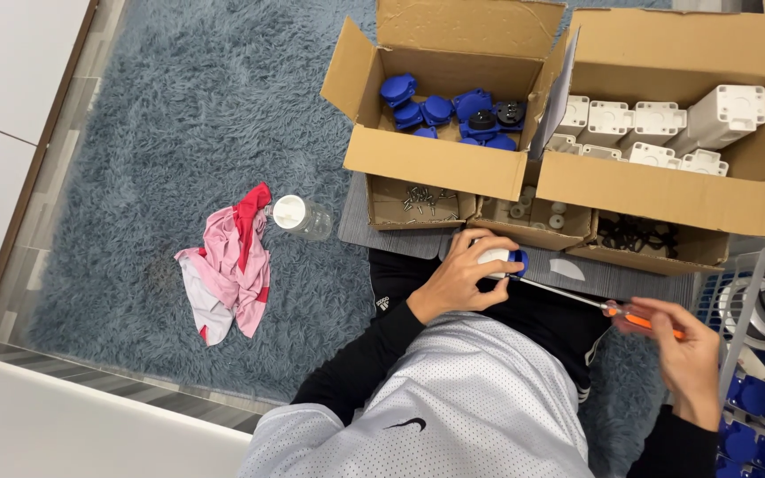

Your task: Assemble electrical components by joining blue and white plastic parts using a screwdriver

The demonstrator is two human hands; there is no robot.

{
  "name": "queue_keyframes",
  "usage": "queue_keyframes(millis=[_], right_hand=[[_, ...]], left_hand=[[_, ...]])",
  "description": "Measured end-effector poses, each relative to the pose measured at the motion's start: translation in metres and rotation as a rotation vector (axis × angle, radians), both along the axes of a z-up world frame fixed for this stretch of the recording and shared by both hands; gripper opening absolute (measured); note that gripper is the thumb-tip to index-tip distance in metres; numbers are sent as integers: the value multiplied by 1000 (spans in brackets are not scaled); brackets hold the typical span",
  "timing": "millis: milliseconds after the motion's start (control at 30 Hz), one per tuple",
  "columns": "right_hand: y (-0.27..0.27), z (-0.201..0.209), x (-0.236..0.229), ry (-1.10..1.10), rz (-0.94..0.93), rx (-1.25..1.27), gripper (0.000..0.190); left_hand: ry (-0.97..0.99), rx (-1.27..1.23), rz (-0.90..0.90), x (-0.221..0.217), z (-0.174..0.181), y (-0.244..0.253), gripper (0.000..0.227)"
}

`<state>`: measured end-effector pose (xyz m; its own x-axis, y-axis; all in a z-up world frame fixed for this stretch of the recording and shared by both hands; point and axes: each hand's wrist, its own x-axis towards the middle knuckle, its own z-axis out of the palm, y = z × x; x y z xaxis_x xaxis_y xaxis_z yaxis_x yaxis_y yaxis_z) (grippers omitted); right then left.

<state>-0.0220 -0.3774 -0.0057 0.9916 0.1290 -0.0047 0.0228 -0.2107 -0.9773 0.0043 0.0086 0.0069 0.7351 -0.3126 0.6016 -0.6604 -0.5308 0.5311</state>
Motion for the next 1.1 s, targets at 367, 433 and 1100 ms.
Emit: queue_keyframes(millis=[367, 433, 1100], right_hand=[[-8, -34, -4, -41, -108, 312, 19], [-10, -33, -3, -70, -77, 261, 24], [-5, -16, -3, -64, -64, 262, 26]], left_hand=[[17, -85, 15, -2, 6, -6, 31], [18, -93, 20, -3, 6, -7, 31], [-63, -146, 43, 0, 8, -12, 31]])
